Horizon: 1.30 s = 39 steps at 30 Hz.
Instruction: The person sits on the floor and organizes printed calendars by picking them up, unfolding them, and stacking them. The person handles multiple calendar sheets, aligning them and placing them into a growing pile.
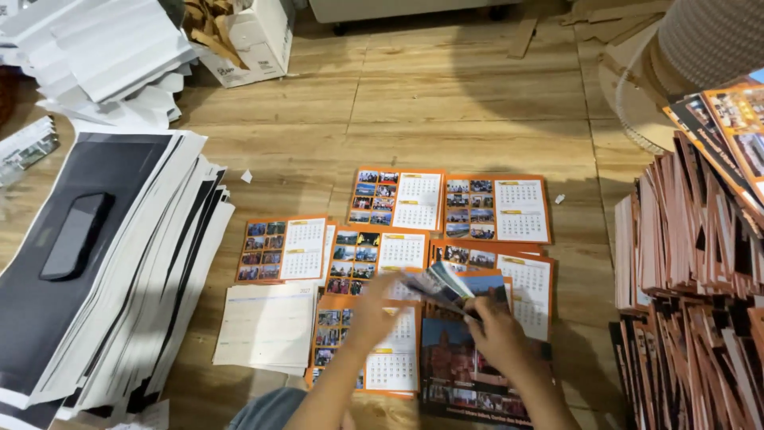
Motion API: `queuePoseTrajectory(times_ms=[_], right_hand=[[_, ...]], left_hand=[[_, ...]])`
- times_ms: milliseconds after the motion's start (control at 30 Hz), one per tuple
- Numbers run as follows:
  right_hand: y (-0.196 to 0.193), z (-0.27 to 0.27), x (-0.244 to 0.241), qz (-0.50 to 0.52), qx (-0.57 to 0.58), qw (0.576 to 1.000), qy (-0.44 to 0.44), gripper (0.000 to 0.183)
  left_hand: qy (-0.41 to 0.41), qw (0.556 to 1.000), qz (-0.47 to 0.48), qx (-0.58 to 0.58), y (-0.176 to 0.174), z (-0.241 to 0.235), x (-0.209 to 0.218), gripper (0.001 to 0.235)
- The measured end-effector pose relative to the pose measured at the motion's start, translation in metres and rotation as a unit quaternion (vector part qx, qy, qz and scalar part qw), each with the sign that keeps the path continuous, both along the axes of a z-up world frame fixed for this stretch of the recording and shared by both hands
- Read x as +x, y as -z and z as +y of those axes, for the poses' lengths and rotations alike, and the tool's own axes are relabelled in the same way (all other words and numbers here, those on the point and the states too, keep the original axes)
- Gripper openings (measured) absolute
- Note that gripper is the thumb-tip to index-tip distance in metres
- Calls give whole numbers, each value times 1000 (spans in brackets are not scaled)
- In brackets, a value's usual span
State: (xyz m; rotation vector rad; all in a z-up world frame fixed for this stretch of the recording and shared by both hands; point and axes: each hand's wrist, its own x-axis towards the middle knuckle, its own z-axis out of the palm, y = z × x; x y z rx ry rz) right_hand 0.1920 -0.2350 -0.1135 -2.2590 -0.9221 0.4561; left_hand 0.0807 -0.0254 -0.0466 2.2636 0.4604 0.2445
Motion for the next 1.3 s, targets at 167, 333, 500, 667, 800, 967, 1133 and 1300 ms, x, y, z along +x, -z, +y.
queuePoseTrajectory(times_ms=[167,333,500,667,800,967,1133,1300], right_hand=[[13,-9,6,-3,23,998,58,20],[6,-8,10,27,36,995,84,20],[1,-10,6,64,45,991,112,21],[7,-12,8,72,51,987,131,27],[16,-15,7,50,97,982,155,26],[0,-23,4,-188,298,909,223,9],[15,-9,-2,-148,221,953,144,29],[37,11,-15,-5,67,996,-53,27]], left_hand=[[-55,992,80,85,84,86,-27,48],[35,940,187,283,116,117,-38,45],[178,845,266,428,130,128,-45,70],[126,883,156,424,120,124,-46,49],[10,926,53,373,122,126,-44,32],[-21,971,-20,237,33,37,-38,9],[244,898,-123,346,58,-15,-41,21],[169,924,-211,271,19,-24,-15,15]])
